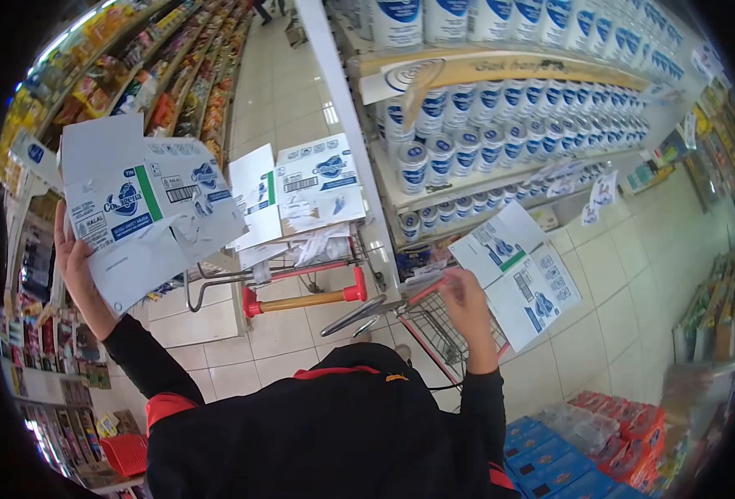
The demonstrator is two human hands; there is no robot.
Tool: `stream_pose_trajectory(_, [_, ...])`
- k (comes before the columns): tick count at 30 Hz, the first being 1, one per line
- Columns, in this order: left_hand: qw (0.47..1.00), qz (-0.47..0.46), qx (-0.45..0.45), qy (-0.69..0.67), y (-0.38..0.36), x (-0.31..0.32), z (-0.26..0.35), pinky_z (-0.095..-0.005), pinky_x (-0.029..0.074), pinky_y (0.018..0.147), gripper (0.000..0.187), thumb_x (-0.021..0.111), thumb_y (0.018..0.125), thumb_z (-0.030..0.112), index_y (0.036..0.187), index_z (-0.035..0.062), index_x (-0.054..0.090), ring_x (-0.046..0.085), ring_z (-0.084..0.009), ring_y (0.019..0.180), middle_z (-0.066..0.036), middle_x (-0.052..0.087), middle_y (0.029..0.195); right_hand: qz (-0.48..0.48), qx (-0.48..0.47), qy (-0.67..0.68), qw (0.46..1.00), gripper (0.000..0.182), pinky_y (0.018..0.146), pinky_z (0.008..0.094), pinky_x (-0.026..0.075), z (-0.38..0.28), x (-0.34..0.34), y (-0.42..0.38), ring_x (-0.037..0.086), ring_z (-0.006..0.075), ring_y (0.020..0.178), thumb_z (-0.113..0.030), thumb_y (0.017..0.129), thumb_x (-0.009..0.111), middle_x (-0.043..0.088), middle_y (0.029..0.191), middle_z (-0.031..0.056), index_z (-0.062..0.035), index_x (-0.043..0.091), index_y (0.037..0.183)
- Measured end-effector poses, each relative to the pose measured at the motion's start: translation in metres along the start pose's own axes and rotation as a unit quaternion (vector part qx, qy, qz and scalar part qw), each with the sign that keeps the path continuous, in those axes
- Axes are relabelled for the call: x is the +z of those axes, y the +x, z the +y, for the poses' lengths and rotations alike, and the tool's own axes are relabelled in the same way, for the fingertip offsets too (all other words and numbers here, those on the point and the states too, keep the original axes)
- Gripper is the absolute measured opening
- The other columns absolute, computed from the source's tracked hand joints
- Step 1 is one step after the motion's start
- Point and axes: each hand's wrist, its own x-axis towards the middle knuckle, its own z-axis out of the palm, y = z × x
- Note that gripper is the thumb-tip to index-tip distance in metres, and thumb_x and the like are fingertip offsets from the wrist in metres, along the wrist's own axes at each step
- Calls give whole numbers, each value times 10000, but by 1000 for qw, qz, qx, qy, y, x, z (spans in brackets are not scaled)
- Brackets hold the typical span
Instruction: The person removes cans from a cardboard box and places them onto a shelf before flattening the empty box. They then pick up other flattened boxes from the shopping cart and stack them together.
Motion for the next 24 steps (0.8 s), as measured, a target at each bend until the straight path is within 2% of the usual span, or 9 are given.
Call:
stream_pose_trajectory(5, [999, 42, 8, -20, -37, 24, 66, -238, 385, 830, 701, 335, 538, -72, 1228, -66, 209, 464, -197, 1024, -206, 412, 1156, -202, -234, -10, 951, 272, 701, 322, 407, -140, 56, 29, 508, 261, 816, -147, 712, 573, 513, 888, 134, -31, 505, 947])
stream_pose_trajectory(9, [1000, 24, 4, -19, -54, 43, 83, -230, 386, 822, 706, 335, 516, -74, 1215, -64, 237, 470, -203, 1012, -203, 431, 1133, -223, -435, 92, 867, 459, 746, 359, 367, -211, 124, 12, 479, 309, 845, -268, 677, 610, 511, 892, 155, -24, 442, 1027])
stream_pose_trajectory(12, [997, 38, -10, -66, -65, 71, 81, -242, 361, 848, 694, 333, 511, -88, 1201, -65, 258, 468, -209, 1010, -204, 430, 1133, -119, -476, 79, 868, 519, 721, 347, 381, -235, 159, -11, 490, 269, 860, -278, 668, 622, 510, 928, 139, -31, 424, 1079])
stream_pose_trajectory(15, [995, 53, -28, -85, -77, 72, 77, -229, 382, 814, 694, 331, 502, -101, 1193, -64, 272, 464, -207, 1013, -209, 416, 1144, -219, -378, -47, 898, 509, 674, 366, 373, -222, 171, -15, 484, 261, 843, -281, 658, 620, 511, 898, 123, -26, 438, 1059])
stream_pose_trajectory(19, [990, 33, -92, -98, -92, 63, 70, -175, 413, 723, 693, 331, 500, -102, 1190, -52, 288, 430, -184, 1050, -207, 387, 1174, -208, -421, -81, 879, 303, 595, 357, 381, -192, 186, -9, 494, 278, 707, -189, 686, 594, 506, 853, 124, -28, 468, 909])
stream_pose_trajectory(21, [987, 42, -115, -107, -98, 62, 65, -195, 416, 735, 709, 331, 497, -104, 1201, -46, 267, 437, -186, 1042, -200, 387, 1178, -194, -419, -38, 886, 240, 602, 338, 382, -188, 192, -9, 493, 266, 693, -160, 713, 567, 507, 854, 126, -31, 459, 883])
stream_pose_trajectory(22, [987, 24, -108, -116, -100, 57, 59, -225, 405, 782, 640, 338, 491, -100, 1128, -57, 384, 424, -202, 1061, -196, 376, 1191, -176, -416, 4, 892, 178, 608, 320, 383, -187, 193, -8, 491, 253, 679, -131, 740, 539, 507, 856, 128, -33, 449, 857])
stream_pose_trajectory(23, [987, 24, -109, -117, -103, 55, 56, -225, 405, 782, 640, 338, 491, -100, 1128, -57, 384, 424, -202, 1061, -196, 376, 1191, -176, -415, 3, 892, 178, 608, 320, 383, -187, 191, -5, 491, 253, 679, -131, 740, 539, 507, 856, 128, -33, 449, 857])
stream_pose_trajectory(24, [988, -1, -103, -117, -107, 54, 54, -238, 389, 812, 588, 338, 485, -101, 1061, -58, 448, 413, -211, 1076, -195, 369, 1198, -236, -333, 86, 909, 141, 623, 300, 383, -187, 188, 0, 489, 232, 694, -122, 767, 503, 507, 877, 132, -30, 435, 848])
